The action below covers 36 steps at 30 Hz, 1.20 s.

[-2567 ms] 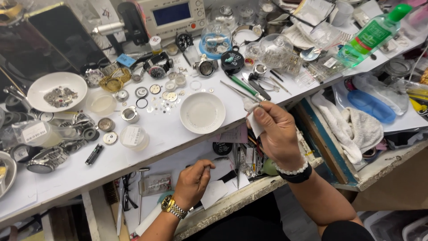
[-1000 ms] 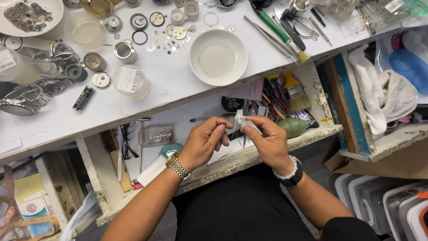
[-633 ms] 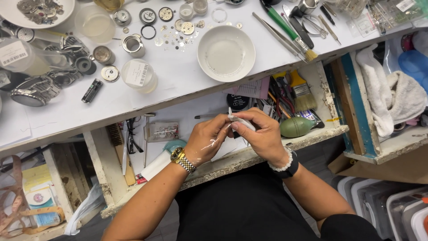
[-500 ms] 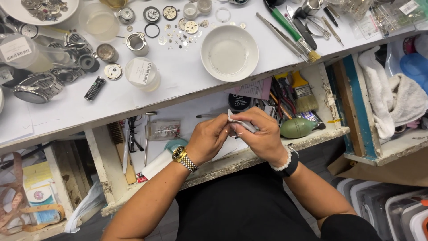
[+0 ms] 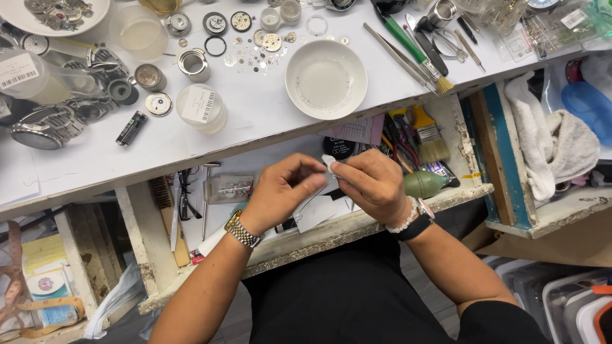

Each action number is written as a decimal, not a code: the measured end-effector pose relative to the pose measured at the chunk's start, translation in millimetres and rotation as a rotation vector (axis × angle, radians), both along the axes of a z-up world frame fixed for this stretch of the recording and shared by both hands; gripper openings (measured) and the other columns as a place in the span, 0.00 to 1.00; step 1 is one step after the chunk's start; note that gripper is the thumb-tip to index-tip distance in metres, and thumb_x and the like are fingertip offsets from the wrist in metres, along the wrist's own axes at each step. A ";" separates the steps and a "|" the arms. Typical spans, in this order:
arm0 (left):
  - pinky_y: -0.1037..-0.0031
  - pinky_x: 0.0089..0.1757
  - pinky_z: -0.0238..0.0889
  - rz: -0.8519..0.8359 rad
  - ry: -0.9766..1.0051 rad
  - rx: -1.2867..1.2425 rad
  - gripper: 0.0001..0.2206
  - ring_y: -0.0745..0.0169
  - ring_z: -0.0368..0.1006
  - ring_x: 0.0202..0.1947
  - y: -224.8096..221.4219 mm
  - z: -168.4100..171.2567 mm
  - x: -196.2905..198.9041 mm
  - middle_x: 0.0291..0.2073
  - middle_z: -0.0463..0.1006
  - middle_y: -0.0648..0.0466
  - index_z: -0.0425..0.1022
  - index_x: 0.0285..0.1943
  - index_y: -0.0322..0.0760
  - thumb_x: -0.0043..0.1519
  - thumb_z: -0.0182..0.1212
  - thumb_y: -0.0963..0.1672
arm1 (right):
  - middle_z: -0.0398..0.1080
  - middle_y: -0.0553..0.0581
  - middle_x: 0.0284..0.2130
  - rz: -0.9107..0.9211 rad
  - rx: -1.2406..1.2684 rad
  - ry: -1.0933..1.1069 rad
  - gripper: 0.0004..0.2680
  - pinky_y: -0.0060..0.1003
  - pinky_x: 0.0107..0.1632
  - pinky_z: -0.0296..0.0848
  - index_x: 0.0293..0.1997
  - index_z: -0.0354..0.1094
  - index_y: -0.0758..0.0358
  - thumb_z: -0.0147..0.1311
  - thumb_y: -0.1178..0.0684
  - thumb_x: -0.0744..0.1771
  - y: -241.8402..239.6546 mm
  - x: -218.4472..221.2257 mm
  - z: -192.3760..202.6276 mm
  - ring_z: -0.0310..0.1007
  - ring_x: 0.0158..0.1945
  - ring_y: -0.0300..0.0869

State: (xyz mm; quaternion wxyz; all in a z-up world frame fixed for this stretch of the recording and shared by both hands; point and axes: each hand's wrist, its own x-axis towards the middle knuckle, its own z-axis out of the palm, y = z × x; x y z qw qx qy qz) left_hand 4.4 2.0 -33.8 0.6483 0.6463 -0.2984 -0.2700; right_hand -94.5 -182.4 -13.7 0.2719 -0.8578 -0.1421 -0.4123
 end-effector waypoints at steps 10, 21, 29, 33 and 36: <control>0.75 0.31 0.72 -0.053 -0.014 0.052 0.04 0.63 0.80 0.26 -9.4 4.5 -7.8 0.21 0.83 0.52 0.82 0.38 0.40 0.63 0.64 0.43 | 0.74 0.58 0.28 -0.035 0.089 0.006 0.07 0.41 0.29 0.74 0.43 0.81 0.69 0.63 0.67 0.63 0.4 2.8 -2.5 0.73 0.26 0.48; 0.73 0.27 0.70 0.182 -0.489 -0.083 0.03 0.58 0.76 0.22 -18.3 -1.2 -13.8 0.19 0.77 0.57 0.83 0.41 0.42 0.62 0.69 0.44 | 0.74 0.62 0.25 -0.070 1.436 0.601 0.12 0.24 0.25 0.69 0.56 0.66 0.76 0.55 0.59 0.68 27.4 -27.6 -31.8 0.72 0.23 0.35; 0.71 0.25 0.70 0.226 -0.687 -0.091 0.03 0.53 0.76 0.22 -13.5 -2.5 -7.9 0.20 0.76 0.56 0.81 0.38 0.41 0.64 0.65 0.43 | 0.76 0.70 0.37 0.328 1.621 0.643 0.18 0.31 0.36 0.71 0.65 0.63 0.78 0.47 0.56 0.69 14.5 -29.9 -38.7 0.74 0.35 0.42; 0.71 0.24 0.69 0.216 -0.786 -0.082 0.04 0.55 0.75 0.21 -11.6 2.4 -6.8 0.20 0.76 0.56 0.79 0.37 0.41 0.65 0.64 0.43 | 0.76 0.73 0.36 0.371 1.635 0.619 0.17 0.35 0.36 0.73 0.64 0.64 0.79 0.48 0.57 0.69 13.6 -32.5 -47.7 0.75 0.35 0.44; 0.72 0.24 0.67 0.228 -0.906 -0.043 0.07 0.55 0.73 0.19 -11.8 -0.3 -9.2 0.18 0.72 0.57 0.76 0.35 0.41 0.66 0.62 0.45 | 0.76 0.67 0.35 0.139 1.285 0.578 0.15 0.30 0.32 0.74 0.56 0.71 0.78 0.60 0.63 0.65 22.5 -31.6 -48.3 0.72 0.31 0.39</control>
